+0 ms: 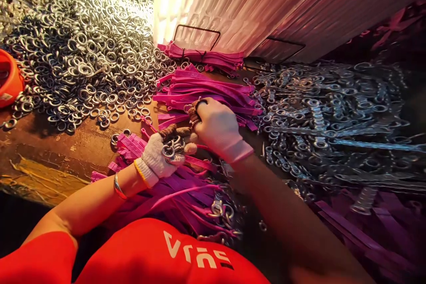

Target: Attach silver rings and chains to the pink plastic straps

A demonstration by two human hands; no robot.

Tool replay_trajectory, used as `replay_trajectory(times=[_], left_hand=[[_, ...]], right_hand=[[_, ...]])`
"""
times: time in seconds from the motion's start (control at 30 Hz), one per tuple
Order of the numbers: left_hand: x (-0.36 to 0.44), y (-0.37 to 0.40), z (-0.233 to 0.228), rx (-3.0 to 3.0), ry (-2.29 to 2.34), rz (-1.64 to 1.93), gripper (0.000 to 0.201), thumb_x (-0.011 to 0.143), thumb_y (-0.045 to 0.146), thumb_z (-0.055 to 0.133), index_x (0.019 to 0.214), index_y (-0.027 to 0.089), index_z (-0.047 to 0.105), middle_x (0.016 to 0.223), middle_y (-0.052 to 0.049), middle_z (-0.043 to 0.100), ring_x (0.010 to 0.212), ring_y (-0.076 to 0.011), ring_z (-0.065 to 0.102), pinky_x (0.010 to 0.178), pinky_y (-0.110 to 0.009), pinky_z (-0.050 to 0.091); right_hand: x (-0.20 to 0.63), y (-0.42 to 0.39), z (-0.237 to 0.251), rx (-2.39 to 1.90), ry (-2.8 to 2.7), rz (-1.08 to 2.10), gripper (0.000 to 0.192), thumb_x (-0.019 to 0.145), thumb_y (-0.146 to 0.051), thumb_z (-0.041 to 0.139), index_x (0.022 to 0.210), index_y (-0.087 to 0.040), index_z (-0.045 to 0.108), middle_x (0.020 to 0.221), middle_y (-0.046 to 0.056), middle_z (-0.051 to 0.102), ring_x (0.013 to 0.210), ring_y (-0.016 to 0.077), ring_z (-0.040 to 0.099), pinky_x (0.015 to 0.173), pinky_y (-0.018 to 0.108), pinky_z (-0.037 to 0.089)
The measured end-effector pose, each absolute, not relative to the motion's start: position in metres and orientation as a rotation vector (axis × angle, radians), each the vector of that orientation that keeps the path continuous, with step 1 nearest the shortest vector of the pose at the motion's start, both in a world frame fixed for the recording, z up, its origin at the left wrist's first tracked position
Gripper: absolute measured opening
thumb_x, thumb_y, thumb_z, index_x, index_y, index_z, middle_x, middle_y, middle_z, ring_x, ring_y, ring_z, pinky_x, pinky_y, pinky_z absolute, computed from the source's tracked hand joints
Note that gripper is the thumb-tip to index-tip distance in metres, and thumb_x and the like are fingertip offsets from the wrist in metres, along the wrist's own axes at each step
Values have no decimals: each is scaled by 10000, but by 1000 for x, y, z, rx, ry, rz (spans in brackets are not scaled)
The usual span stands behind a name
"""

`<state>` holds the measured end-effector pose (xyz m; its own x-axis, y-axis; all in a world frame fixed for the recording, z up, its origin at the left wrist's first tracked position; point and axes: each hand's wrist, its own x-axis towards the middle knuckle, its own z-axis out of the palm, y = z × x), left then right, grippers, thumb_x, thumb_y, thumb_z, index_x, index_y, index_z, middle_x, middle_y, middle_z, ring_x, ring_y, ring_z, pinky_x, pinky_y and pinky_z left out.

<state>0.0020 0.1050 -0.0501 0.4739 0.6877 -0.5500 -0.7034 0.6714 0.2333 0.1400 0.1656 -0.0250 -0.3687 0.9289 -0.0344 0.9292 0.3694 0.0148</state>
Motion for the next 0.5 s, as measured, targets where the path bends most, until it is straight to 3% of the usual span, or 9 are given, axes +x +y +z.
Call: replay_trajectory(times=[0.13, 0.23, 0.33, 0.43, 0.5], left_hand=[[2, 107, -55, -140, 525, 776, 97, 877, 194, 572, 850, 126, 636, 676, -28, 604, 430, -83, 509, 300, -122, 246], [0, 106, -51, -59, 584, 738, 89, 812, 79, 591, 861, 124, 650, 655, -9, 566, 378, -39, 410, 306, -96, 203], [-4, 106, -45, 14, 623, 714, 133, 787, 39, 601, 887, 100, 665, 673, -19, 565, 392, -28, 400, 323, -88, 218], [-9, 106, -43, -16, 633, 799, 161, 830, 34, 536, 910, 109, 653, 723, -26, 591, 410, -31, 406, 322, -96, 234], [-11, 106, -44, -34, 608, 873, 213, 860, 31, 484, 962, 130, 643, 814, -44, 636, 442, -39, 434, 327, -98, 249]], right_hand=[[145, 186, -52, 1514, 2611, -24, 301, 878, -102, 487, 1098, -71, 690, 1354, 205, 591, 1115, 335, 544, 798, 402, 379], [141, 186, -67, 1528, 2630, 48, 317, 919, -86, 404, 1037, -82, 697, 1271, 219, 617, 1037, 334, 552, 750, 418, 393], [147, 184, -64, 1591, 2696, -3, 246, 879, -97, 471, 990, -85, 690, 1157, 221, 640, 961, 325, 561, 742, 421, 422], [167, 174, -45, 1681, 2904, -171, 213, 796, -95, 559, 982, -88, 663, 1123, 207, 635, 977, 310, 579, 831, 413, 465], [181, 158, -31, 1683, 3085, -371, 166, 824, -124, 556, 967, -113, 640, 1086, 176, 635, 974, 277, 601, 864, 383, 483]])
